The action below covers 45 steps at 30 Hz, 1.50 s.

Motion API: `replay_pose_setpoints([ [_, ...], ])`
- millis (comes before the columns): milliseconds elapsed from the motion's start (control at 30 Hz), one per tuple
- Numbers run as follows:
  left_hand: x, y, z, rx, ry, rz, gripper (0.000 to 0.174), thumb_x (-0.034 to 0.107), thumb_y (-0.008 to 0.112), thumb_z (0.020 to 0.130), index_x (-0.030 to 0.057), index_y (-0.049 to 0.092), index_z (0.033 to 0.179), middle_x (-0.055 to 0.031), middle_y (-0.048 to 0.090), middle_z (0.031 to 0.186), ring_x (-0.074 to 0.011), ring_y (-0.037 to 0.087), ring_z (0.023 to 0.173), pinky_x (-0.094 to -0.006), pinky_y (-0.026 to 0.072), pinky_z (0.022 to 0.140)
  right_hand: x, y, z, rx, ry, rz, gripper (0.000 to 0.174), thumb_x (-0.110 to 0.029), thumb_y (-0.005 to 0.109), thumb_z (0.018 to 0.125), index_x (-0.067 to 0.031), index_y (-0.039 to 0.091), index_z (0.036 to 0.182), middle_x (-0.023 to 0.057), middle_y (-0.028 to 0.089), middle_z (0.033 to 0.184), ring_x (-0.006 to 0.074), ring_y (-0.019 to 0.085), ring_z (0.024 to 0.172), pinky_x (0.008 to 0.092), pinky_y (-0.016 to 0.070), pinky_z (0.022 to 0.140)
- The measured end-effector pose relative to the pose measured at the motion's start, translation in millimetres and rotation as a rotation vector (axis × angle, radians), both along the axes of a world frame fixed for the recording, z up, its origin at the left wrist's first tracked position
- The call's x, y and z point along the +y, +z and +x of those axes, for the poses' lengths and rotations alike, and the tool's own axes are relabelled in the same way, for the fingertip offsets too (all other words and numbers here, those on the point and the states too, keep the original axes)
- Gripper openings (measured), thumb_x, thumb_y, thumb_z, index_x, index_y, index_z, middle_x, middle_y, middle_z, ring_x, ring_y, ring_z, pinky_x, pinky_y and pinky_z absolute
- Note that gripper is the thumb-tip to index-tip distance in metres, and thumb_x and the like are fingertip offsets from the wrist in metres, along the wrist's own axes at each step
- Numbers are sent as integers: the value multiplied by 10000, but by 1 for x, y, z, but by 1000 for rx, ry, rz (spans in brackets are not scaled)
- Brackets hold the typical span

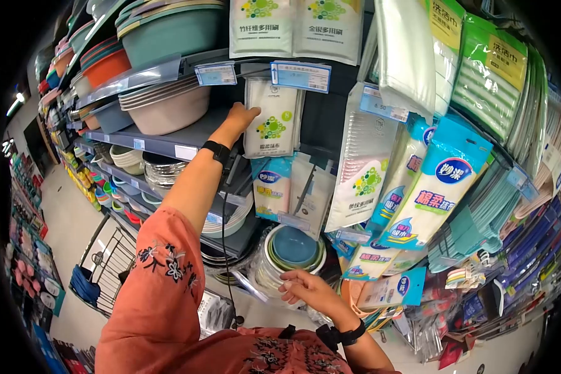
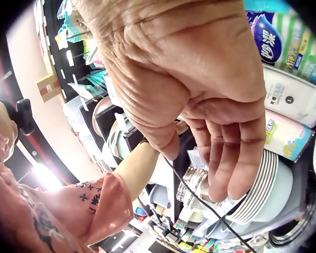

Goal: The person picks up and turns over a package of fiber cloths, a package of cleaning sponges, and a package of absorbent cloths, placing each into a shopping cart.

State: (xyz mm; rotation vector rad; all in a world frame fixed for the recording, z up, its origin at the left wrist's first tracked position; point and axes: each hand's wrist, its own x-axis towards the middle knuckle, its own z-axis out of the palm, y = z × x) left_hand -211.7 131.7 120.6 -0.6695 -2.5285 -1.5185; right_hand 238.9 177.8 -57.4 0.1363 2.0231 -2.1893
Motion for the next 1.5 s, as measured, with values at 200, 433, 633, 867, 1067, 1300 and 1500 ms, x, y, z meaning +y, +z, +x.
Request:
replay_pose_setpoints([
  [200, -9, 4, -2, -45, -61, -70, 802, 402, 753, 760, -86, 488, 1339, -324, 567, 1332, -425, 608, 1204, -451, 521, 1006, -5, -7, 1, -20, 9, 18, 429, -249, 548, 1048, 29, 496, 1370, 142, 680, 1150, 186, 684, 966, 306, 560, 817],
  [433, -7, 3, 8, -1, -4, -73, 853, 405, 797, 728, -96, 466, 1334, -308, 628, 1255, -388, 666, 1123, -427, 532, 980, -17, -7, 0, -67, -7, 43, 421, -270, 557, 1050, -9, 504, 1377, 126, 684, 1149, 178, 687, 954, 303, 560, 813],
  [633, -11, 6, 19, -33, -23, -29, 886, 403, 824, 724, -138, 440, 1311, -318, 628, 1247, -387, 669, 1122, -417, 539, 966, -28, -8, -6, -70, 1, 41, 391, -257, 553, 1053, -8, 515, 1352, 107, 685, 1143, 159, 683, 943, 291, 558, 816],
  [867, -6, -6, 13, 1, -46, -41, 881, 415, 828, 731, -111, 443, 1324, -297, 567, 1340, -389, 590, 1242, -438, 490, 1034, -35, -13, -9, -91, -13, 35, 369, -235, 547, 1053, -5, 522, 1340, 104, 686, 1130, 149, 679, 935, 292, 563, 830],
  [1067, -8, -1, 27, 19, -23, -95, 850, 412, 814, 742, -87, 453, 1327, -280, 547, 1358, -395, 552, 1280, -459, 468, 1056, -38, -15, -10, -101, -19, 35, 374, -234, 556, 1048, -5, 521, 1341, 102, 683, 1132, 150, 676, 944, 297, 566, 838],
  [1300, -6, -4, 20, -32, -103, -31, 845, 373, 823, 737, -103, 456, 1332, -308, 575, 1328, -395, 602, 1227, -427, 493, 1031, -40, -12, -11, -123, -18, 52, 375, -232, 560, 1045, -9, 521, 1344, 107, 683, 1142, 154, 676, 952, 295, 566, 834],
  [1500, 5, -8, 25, -150, -209, 61, 794, 327, 824, 756, -134, 491, 1310, -302, 615, 1287, -387, 646, 1168, -395, 528, 974, -37, -19, -11, -123, -16, 50, 377, -230, 563, 1043, -7, 520, 1344, 106, 684, 1136, 154, 677, 949, 294, 567, 821],
])
